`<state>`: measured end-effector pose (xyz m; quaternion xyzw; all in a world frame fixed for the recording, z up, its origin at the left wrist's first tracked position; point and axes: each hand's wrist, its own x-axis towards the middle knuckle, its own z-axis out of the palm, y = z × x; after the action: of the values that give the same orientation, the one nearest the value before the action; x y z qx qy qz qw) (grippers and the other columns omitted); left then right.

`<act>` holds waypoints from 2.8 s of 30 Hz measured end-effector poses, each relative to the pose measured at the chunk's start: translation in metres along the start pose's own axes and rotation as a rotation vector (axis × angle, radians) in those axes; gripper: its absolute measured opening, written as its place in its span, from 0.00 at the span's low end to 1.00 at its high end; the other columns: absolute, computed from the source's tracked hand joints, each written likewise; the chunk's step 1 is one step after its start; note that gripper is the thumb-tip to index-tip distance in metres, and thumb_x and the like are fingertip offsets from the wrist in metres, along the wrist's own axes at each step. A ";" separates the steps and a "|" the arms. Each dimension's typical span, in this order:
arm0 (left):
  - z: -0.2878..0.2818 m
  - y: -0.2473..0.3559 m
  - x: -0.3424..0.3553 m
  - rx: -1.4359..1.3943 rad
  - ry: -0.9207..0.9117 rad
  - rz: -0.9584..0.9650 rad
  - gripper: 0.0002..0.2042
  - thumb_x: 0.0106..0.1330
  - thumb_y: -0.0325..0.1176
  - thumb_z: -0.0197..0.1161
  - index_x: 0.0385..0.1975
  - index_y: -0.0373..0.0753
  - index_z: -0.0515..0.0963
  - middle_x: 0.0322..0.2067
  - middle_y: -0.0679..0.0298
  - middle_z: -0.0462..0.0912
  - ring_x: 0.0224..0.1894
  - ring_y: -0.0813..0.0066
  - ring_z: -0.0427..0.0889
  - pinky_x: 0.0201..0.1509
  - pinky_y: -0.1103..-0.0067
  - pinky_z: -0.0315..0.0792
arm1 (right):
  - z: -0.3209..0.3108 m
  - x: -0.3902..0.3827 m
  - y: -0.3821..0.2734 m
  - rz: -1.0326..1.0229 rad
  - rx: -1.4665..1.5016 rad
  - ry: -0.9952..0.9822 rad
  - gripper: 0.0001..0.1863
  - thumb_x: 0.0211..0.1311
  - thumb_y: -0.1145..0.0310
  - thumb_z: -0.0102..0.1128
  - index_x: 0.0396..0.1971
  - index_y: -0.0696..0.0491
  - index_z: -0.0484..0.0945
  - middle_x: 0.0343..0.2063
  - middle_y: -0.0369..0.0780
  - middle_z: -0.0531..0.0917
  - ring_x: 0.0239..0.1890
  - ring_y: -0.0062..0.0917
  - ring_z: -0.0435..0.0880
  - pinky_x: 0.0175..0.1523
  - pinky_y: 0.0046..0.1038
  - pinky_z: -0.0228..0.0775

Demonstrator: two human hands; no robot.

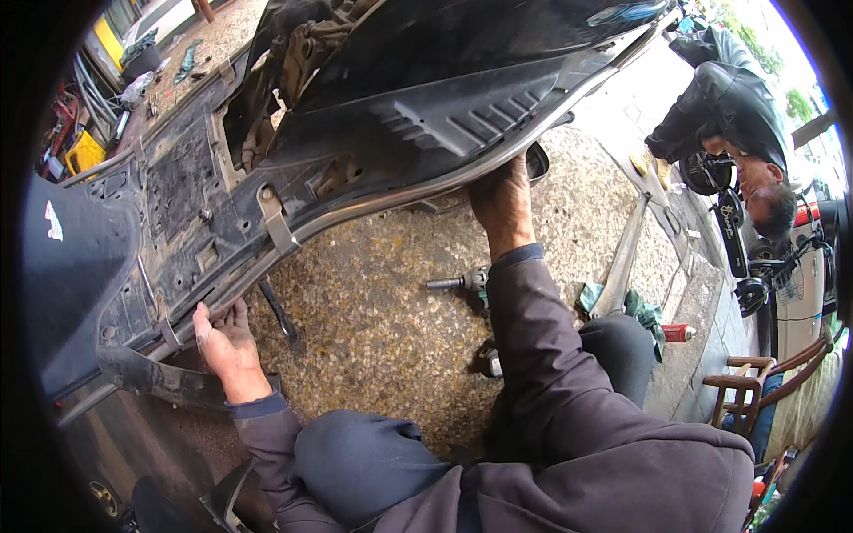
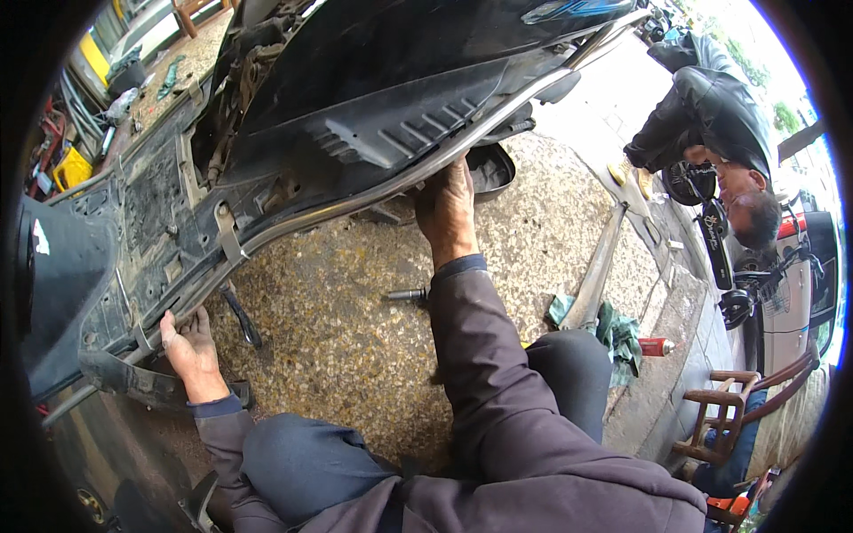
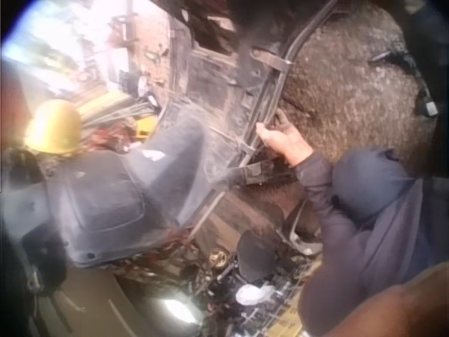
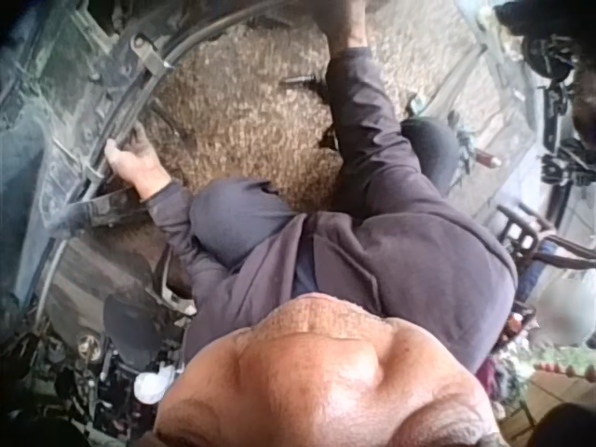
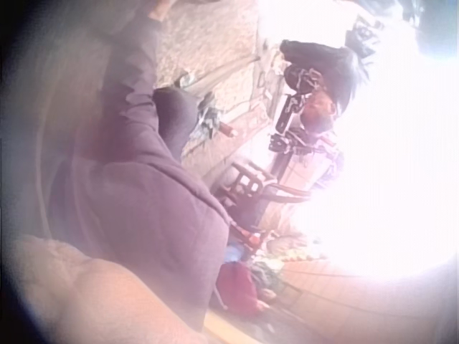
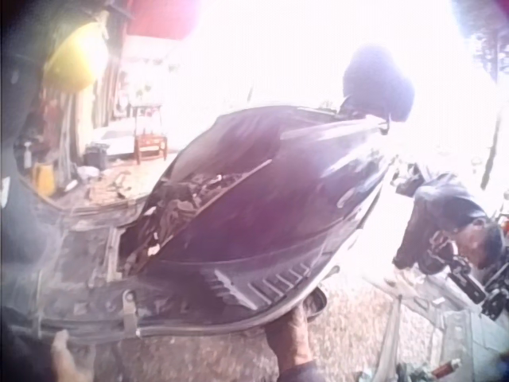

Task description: The person removes a metal cover from a motorcycle, uses a cordless impact driver to remove bolts, and then wipes the area with a cloth. The person then reattaches the cover and secures it with bolts.

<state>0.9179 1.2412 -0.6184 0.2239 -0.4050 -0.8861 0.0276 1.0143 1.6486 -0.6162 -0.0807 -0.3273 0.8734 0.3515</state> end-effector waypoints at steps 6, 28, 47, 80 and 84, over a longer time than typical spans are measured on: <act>0.003 0.001 -0.001 0.000 -0.023 0.007 0.13 0.69 0.37 0.56 0.45 0.33 0.73 0.42 0.58 0.80 0.45 0.67 0.79 0.51 0.71 0.75 | -0.003 0.003 -0.007 0.031 0.022 -0.104 0.32 0.61 0.46 0.60 0.60 0.47 0.66 0.53 0.35 0.77 0.55 0.29 0.76 0.54 0.38 0.74; 0.045 -0.018 -0.022 0.104 -0.049 -0.092 0.10 0.68 0.33 0.55 0.39 0.31 0.74 0.38 0.57 0.80 0.42 0.68 0.80 0.47 0.75 0.80 | -0.008 0.014 -0.008 -0.026 0.265 -0.120 0.43 0.43 0.57 0.79 0.56 0.60 0.65 0.47 0.42 0.79 0.49 0.31 0.80 0.56 0.37 0.72; 0.117 -0.068 -0.074 0.000 0.015 -0.152 0.09 0.65 0.35 0.59 0.32 0.34 0.75 0.31 0.62 0.79 0.38 0.69 0.78 0.51 0.69 0.77 | -0.004 0.023 0.003 -0.045 0.420 -0.135 0.29 0.48 0.66 0.76 0.50 0.59 0.73 0.45 0.40 0.81 0.50 0.30 0.80 0.59 0.34 0.70; -0.026 -0.008 -0.012 0.043 -0.334 -0.088 0.08 0.65 0.32 0.55 0.40 0.37 0.77 0.41 0.56 0.80 0.51 0.60 0.75 0.63 0.57 0.66 | -0.004 0.022 0.004 0.061 0.086 0.170 0.29 0.66 0.49 0.53 0.59 0.54 0.71 0.60 0.42 0.73 0.63 0.35 0.68 0.69 0.43 0.54; -0.062 0.018 0.027 -0.038 0.066 0.080 0.21 0.71 0.43 0.51 0.58 0.38 0.65 0.56 0.58 0.68 0.58 0.60 0.68 0.68 0.58 0.60 | 0.001 0.018 0.003 0.048 0.009 0.227 0.31 0.65 0.47 0.52 0.60 0.54 0.69 0.60 0.43 0.72 0.62 0.36 0.69 0.69 0.43 0.56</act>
<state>0.9168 1.1791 -0.6507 0.2359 -0.3958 -0.8838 0.0807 0.9986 1.6586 -0.6161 -0.1856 -0.2795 0.8682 0.3655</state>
